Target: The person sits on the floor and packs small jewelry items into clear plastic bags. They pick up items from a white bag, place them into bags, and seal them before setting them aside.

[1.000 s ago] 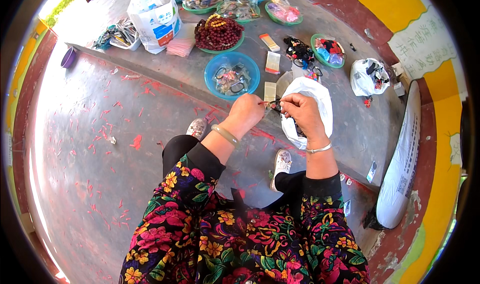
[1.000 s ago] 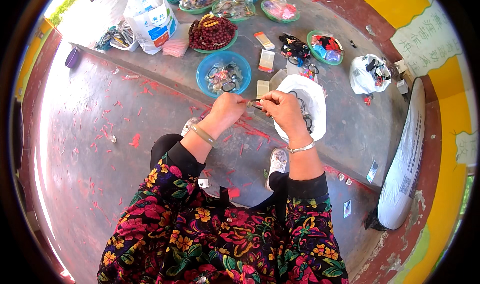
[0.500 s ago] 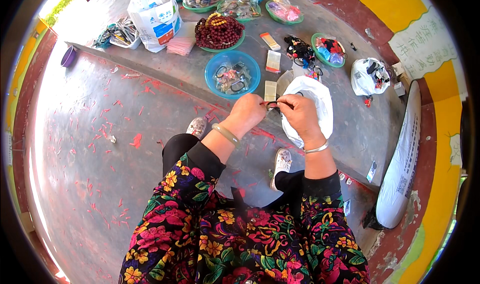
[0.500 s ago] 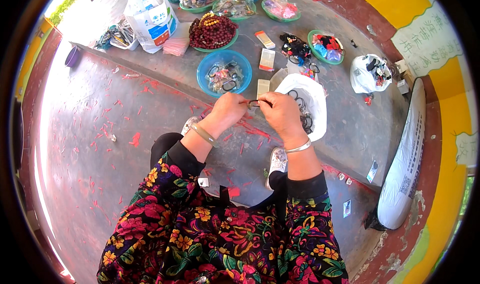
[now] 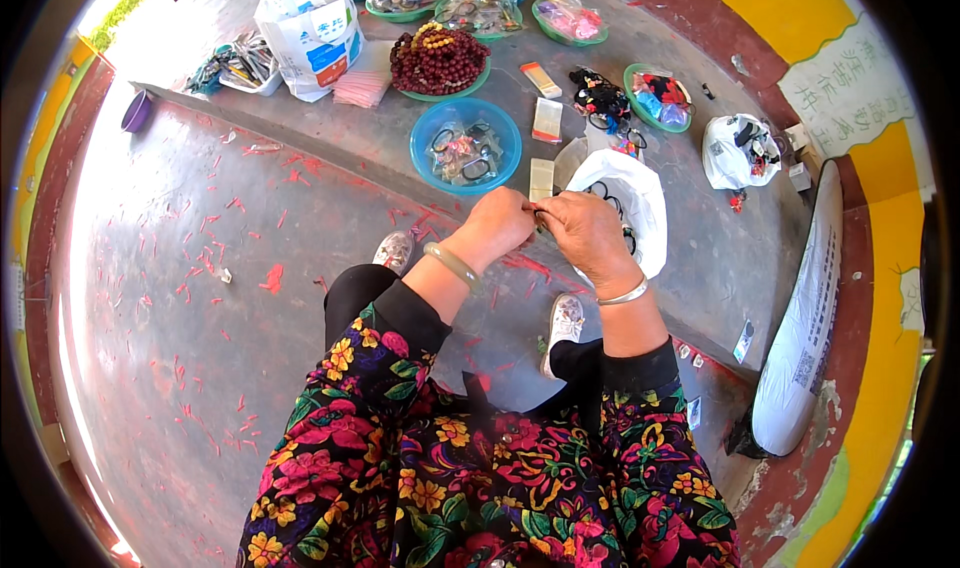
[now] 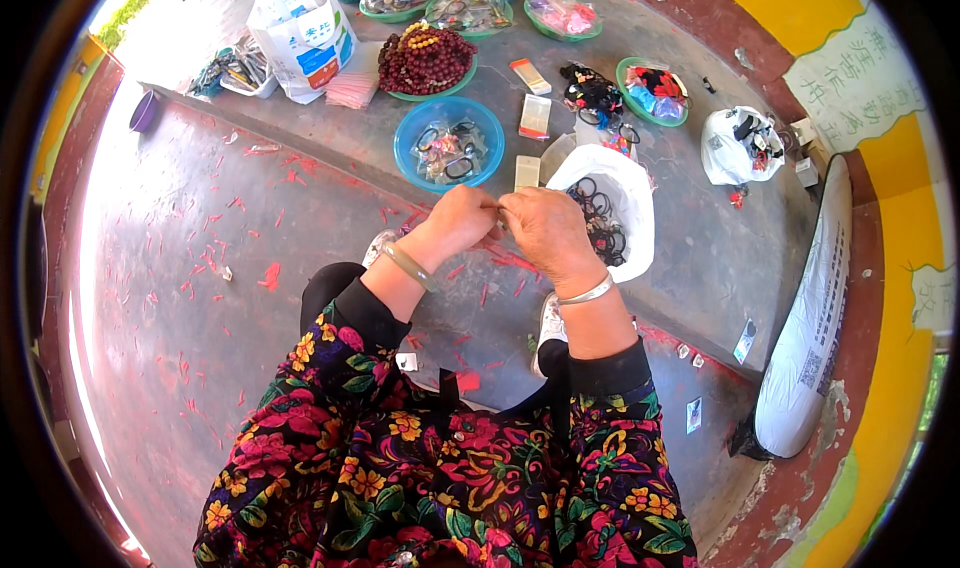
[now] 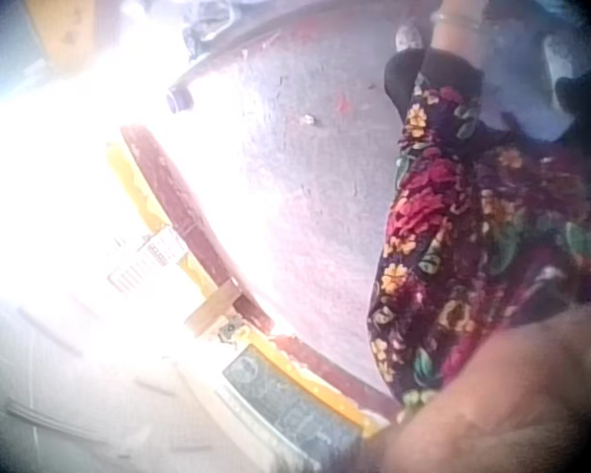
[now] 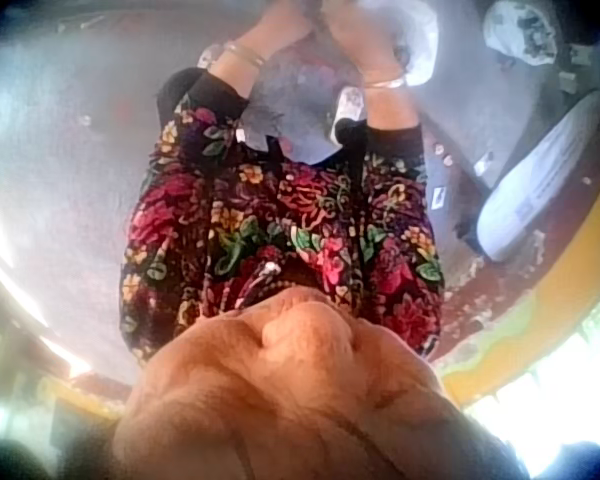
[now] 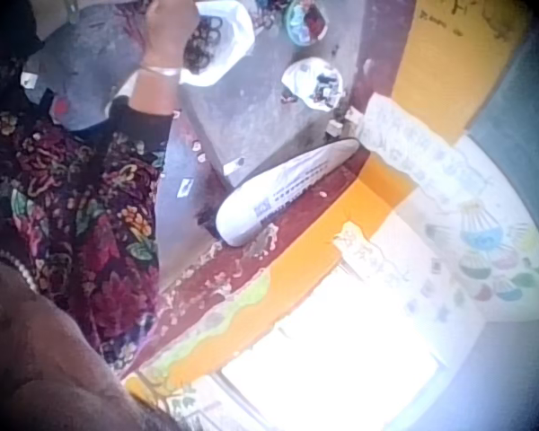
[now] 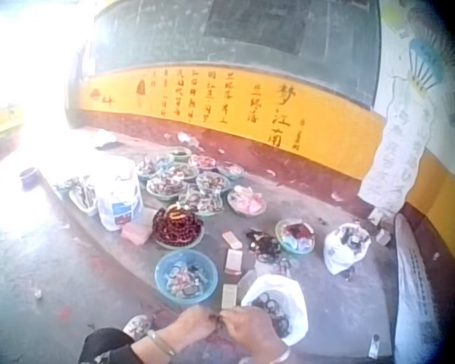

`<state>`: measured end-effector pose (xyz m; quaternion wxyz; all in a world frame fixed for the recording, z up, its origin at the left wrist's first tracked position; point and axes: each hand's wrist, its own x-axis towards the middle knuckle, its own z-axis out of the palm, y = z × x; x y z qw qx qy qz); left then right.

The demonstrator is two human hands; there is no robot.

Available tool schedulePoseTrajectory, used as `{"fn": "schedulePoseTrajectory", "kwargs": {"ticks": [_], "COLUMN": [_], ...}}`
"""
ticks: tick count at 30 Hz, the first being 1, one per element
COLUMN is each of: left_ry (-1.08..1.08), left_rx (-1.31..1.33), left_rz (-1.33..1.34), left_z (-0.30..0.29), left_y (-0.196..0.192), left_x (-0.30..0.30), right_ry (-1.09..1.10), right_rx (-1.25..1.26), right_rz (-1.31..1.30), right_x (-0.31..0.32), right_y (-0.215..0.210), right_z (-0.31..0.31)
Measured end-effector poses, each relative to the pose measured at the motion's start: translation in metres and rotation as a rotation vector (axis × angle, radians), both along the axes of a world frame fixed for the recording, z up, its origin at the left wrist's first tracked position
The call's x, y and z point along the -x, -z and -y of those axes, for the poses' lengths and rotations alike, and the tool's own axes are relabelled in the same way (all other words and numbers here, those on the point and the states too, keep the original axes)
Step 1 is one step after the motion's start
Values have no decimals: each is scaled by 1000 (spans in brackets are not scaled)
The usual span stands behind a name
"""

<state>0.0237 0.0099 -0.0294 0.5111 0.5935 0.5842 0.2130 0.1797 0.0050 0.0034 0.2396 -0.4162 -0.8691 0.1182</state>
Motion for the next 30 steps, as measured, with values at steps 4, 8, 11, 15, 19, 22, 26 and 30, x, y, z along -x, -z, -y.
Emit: {"fn": "schedulePoseTrajectory", "kwargs": {"ticks": [4,8,11,15,19,22,26,30], "left_ry": [-42,-60,-57,-38,0,-1,-3,15], "left_rx": [124,199,246,253,231,251,246,232], "left_rz": [141,234,283,277,258,248,260,253], "left_z": [1,1,1,3,4,3,2,2], "left_y": [-6,-7,-11,-13,-15,-15,-13,-12], "left_x": [3,3,3,2,3,2,2,3], "right_ry": [-1,-65,-62,-45,109,50,11,5], "right_rx": [107,33,26,126,376,288,91,42], "right_rz": [-71,-49,-48,-40,-107,-112,-139,-134], "right_x": [3,-2,-4,-8,-2,-7,-8,-8], "right_y": [-7,-11,-9,-2,-14,-7,-1,-2], "right_z": [3,1,1,-5,-1,-4,-7,-8]}}
